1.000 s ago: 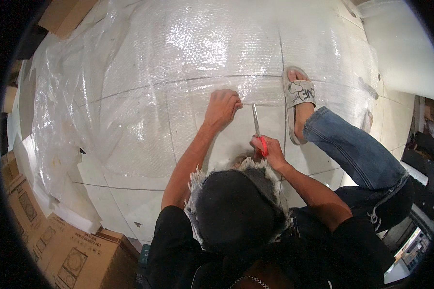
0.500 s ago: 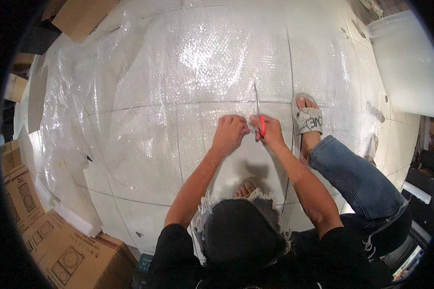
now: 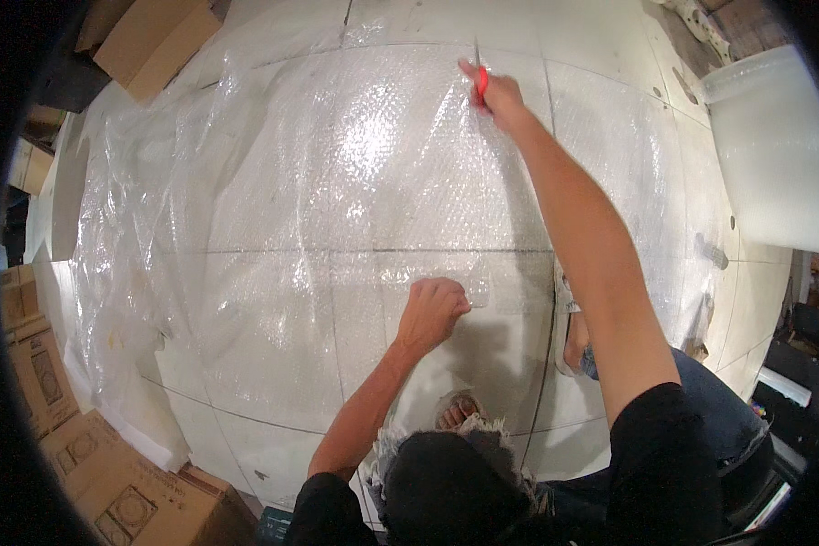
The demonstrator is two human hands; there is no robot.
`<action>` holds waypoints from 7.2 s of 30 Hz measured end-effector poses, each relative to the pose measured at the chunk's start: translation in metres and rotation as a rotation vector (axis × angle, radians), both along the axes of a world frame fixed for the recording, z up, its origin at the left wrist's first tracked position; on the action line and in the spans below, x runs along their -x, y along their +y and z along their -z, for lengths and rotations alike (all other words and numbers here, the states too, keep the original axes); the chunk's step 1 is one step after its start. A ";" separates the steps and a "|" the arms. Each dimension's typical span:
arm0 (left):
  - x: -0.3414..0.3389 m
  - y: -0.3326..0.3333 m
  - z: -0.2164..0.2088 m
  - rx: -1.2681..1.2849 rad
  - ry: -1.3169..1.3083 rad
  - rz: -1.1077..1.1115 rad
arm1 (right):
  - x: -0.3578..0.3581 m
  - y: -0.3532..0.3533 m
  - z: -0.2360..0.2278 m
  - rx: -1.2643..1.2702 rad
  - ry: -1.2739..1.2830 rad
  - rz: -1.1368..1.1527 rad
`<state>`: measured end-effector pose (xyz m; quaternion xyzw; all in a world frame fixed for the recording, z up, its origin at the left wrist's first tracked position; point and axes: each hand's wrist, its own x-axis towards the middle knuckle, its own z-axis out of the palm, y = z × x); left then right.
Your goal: The person sits on a tiled floor and uses red-handled scissors to cut a large sheet of bubble wrap into smaller pieces. They repeatedly cut along the grid lines and gather the cut sections.
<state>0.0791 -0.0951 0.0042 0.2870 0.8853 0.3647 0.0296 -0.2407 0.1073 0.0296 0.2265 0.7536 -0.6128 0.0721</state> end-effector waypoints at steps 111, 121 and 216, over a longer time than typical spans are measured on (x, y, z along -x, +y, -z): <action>0.039 0.064 -0.007 0.068 0.049 -0.437 | -0.368 0.292 -0.026 -0.692 0.251 0.244; 0.008 -0.004 0.030 0.363 -0.025 -0.935 | -0.284 -0.097 -0.047 -0.194 0.324 -0.421; -0.055 -0.029 -0.023 0.273 -0.038 -0.193 | -0.252 0.096 -0.051 -0.095 0.046 -0.596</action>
